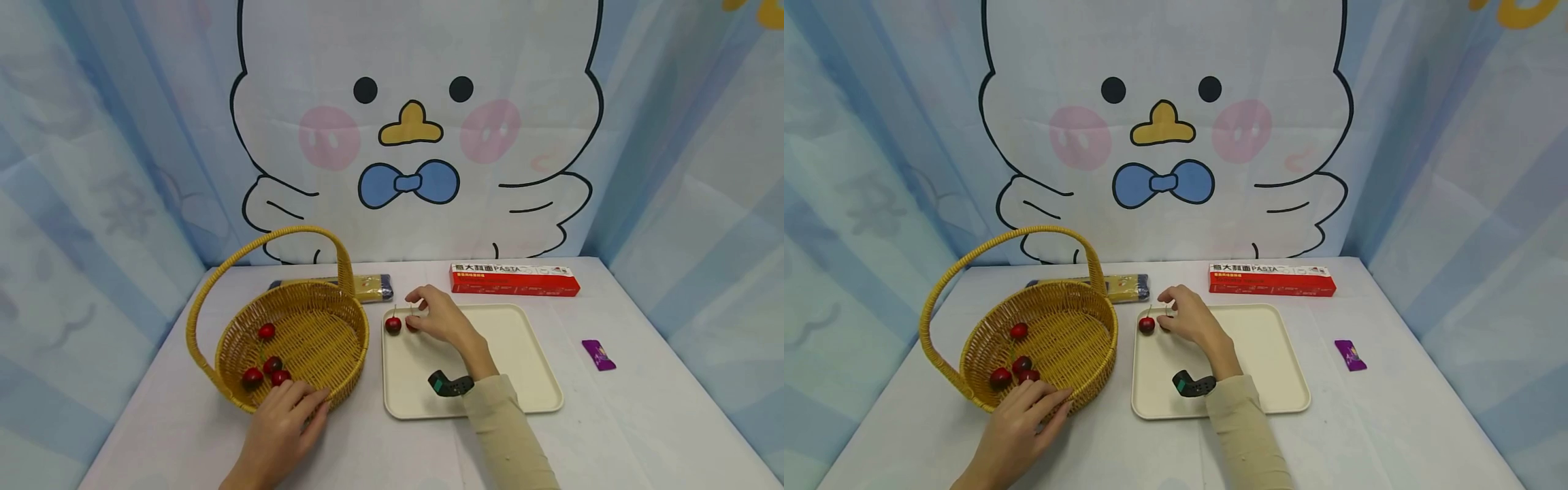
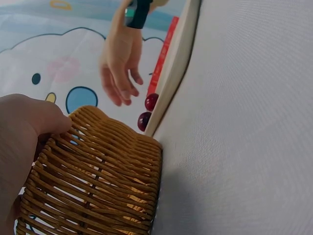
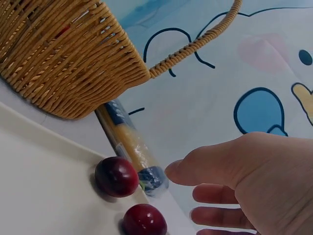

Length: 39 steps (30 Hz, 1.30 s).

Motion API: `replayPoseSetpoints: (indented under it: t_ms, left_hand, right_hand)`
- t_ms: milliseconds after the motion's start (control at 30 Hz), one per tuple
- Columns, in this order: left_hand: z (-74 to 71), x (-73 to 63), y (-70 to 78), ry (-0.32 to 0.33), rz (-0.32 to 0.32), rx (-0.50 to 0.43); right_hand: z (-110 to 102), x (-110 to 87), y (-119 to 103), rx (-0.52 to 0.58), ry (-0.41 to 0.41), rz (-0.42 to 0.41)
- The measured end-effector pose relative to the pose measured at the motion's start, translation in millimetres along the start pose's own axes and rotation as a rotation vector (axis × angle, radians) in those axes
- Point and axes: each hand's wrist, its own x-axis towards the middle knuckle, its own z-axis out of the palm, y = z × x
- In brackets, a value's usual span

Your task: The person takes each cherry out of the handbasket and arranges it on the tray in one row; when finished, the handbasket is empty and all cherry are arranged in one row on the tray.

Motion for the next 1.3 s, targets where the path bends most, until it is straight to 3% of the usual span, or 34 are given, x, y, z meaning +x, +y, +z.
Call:
replayPoseSetpoints:
  t_ms: [300,567,800,1000,1300]
  left_hand:
    - [1.3,-0.3,-0.7,0.007,0.007,0.001]
    - [-1.2,-0.3,-1.1,0.005,0.002,-0.013]
    - [-1.6,1.1,0.4,0.024,0.007,-0.01]
    - [-1.4,0.4,0.1,0.012,-0.01,-0.022]
    - [-1.8,0.5,2.4,0.026,-0.041,-0.026]
  right_hand:
    - [-8,-0.2,-13,0.008,0.017,-0.05]
    - [-7,9.3,-41,0.002,-0.005,-0.123]
    - [-2,16.5,-61,0.036,-0.01,-0.251]
    - [6,23.2,-80,0.047,-0.051,-0.33]
    - [28,34.4,-104,-0.056,-0.152,-0.409]
